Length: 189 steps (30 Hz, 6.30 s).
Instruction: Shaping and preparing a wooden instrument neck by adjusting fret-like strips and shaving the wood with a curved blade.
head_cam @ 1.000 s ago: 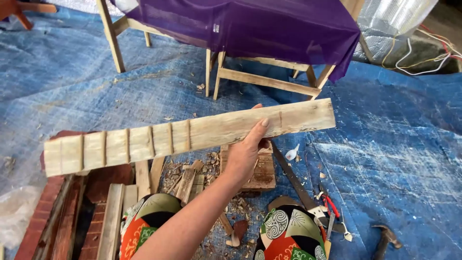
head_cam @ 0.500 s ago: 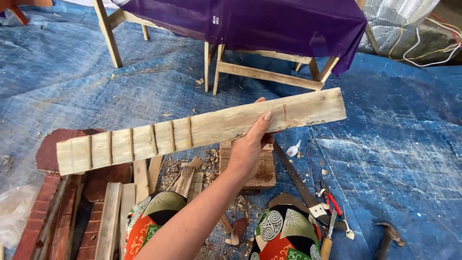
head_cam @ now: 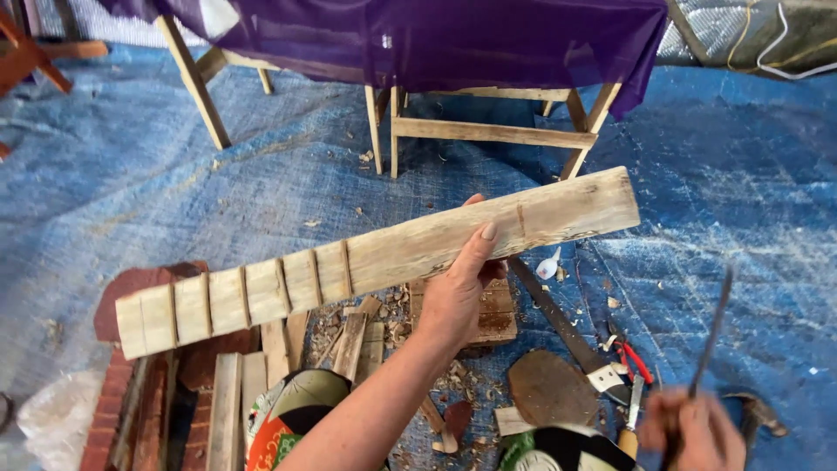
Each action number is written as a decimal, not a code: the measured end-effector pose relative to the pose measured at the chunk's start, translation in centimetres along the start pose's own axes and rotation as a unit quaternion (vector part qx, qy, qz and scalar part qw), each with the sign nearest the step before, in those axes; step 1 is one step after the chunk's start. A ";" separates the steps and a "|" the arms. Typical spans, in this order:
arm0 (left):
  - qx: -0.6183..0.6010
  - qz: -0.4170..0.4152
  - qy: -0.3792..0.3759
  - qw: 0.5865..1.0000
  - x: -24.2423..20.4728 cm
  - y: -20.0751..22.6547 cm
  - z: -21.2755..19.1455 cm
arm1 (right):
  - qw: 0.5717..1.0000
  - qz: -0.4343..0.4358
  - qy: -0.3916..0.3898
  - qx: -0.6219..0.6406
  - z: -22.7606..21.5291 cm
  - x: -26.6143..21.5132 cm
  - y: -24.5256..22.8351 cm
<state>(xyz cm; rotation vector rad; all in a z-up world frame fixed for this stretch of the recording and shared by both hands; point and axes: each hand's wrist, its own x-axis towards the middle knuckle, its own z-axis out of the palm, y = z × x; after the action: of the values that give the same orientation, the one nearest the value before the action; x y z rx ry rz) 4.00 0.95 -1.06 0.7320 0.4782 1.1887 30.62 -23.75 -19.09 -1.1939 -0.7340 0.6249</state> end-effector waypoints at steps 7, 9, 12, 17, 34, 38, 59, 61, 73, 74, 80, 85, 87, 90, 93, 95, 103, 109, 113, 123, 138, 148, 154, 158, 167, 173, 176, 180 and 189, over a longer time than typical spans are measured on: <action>0.028 -0.032 -0.006 0.999 2.9 -1.8 -1.0 | 0.947 -0.016 -0.229 0.223 18.2 9.0 -9.7; 0.060 -0.060 0.003 0.996 3.0 -1.5 -0.6 | 0.949 0.048 -0.229 0.211 20.5 9.1 -8.8; 0.074 -0.077 -0.006 0.994 3.0 -1.5 -0.6 | 0.944 0.135 -0.228 0.196 22.2 9.6 -7.5; 0.059 -0.095 -0.006 0.994 2.4 -1.3 -0.6 | 0.920 0.190 -0.235 0.250 22.8 10.4 -8.3; 0.065 -0.036 -0.046 0.996 -0.4 -1.4 -0.8 | 0.939 0.188 -0.253 0.140 22.9 9.1 -12.2; 0.052 -0.032 -0.042 0.997 -0.6 -1.3 -0.6 | 0.928 0.187 -0.258 0.191 22.3 9.5 -10.1; 0.054 0.002 -0.068 0.996 -0.5 -1.7 -0.7 | 0.913 0.182 -0.263 0.253 22.4 9.6 -9.7; 0.060 0.000 -0.058 0.996 -0.7 -1.7 -0.8 | 0.916 0.176 -0.264 0.246 22.3 9.4 -9.7; 0.074 -0.016 -0.056 0.996 -1.2 -1.7 -0.4 | 0.911 0.181 -0.269 0.254 22.2 9.4 -10.0; 0.074 -0.014 -0.057 0.996 -1.3 -1.7 -0.3 | 0.912 0.179 -0.270 0.253 22.2 9.5 -9.8; 0.077 0.020 -0.075 0.994 -1.9 -1.5 0.2 | 0.898 0.181 -0.269 0.299 22.0 9.8 -8.8; 0.041 0.030 -0.059 0.997 -2.5 -1.6 0.3 | 0.896 0.182 -0.263 0.307 21.9 9.5 -8.6; 0.049 0.040 -0.051 0.997 -2.7 -1.8 0.2 | 0.896 0.178 -0.264 0.308 21.9 9.5 -8.6; 0.085 0.053 -0.037 0.994 -2.9 -1.4 0.4 | 0.896 0.174 -0.268 0.308 22.0 9.4 -8.4; 0.118 0.058 -0.027 0.991 -3.1 -1.2 0.6 | 0.897 0.171 -0.268 0.306 22.0 9.3 -8.5; 0.119 0.061 -0.022 0.991 -3.6 -1.1 0.7 | 0.899 0.167 -0.267 0.303 22.0 9.1 -8.5; 0.210 0.049 0.064 0.974 -4.6 -0.9 1.1 | 0.912 0.170 -0.237 0.288 21.7 8.6 -8.1; 0.232 0.163 0.019 0.959 -5.1 -1.2 0.8 | 0.912 0.172 -0.229 0.293 21.9 8.4 -8.1; 0.260 0.186 0.035 0.947 -5.4 -1.3 0.8 | 0.916 0.172 -0.224 0.285 22.1 8.1 -8.5; 0.237 0.191 0.011 0.952 -6.1 -2.2 1.1 | 0.929 0.174 -0.204 0.255 22.2 7.4 -9.6; 0.157 0.127 -0.096 0.975 -5.3 -3.4 1.9 | 0.938 0.152 -0.172 0.259 20.0 8.3 -10.9; -0.073 -0.069 0.027 0.995 -2.8 -6.5 -2.1 | 0.936 0.147 -0.207 0.243 19.7 8.3 -10.6; -0.038 0.002 -0.097 0.995 -3.2 -3.6 0.3 | 0.938 0.156 -0.207 0.228 20.1 8.3 -11.2; -0.021 -0.001 -0.097 0.995 -3.1 -4.3 -1.0 | 0.935 0.158 -0.209 0.239 20.0 8.3 -10.9; -0.051 -0.056 0.022 0.997 -3.4 -6.1 -3.7 | 0.927 0.175 -0.190 0.273 19.1 8.1 -9.3; -0.042 -0.028 0.018 0.999 -4.5 -5.7 -2.8 | 0.922 0.166 -0.208 0.281 19.6 8.0 -10.4; -0.040 -0.038 0.034 0.998 -4.5 -5.7 -2.3 | 0.923 0.182 -0.210 0.265 19.7 8.1 -10.7; -0.070 -0.029 -0.042 0.996 -4.0 -5.2 -1.9 | 0.921 0.174 -0.232 0.259 20.3 8.2 -11.3; -0.086 -0.050 -0.029 0.995 -3.5 -4.6 -1.5 | 0.926 0.168 -0.227 0.250 20.3 8.1 -11.4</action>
<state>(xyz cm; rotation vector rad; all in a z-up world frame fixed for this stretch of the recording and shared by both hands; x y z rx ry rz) 4.89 -2.86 -5.58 0.5856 0.3545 1.0978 20.30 -8.51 -2.70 -0.7013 -0.6958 1.3219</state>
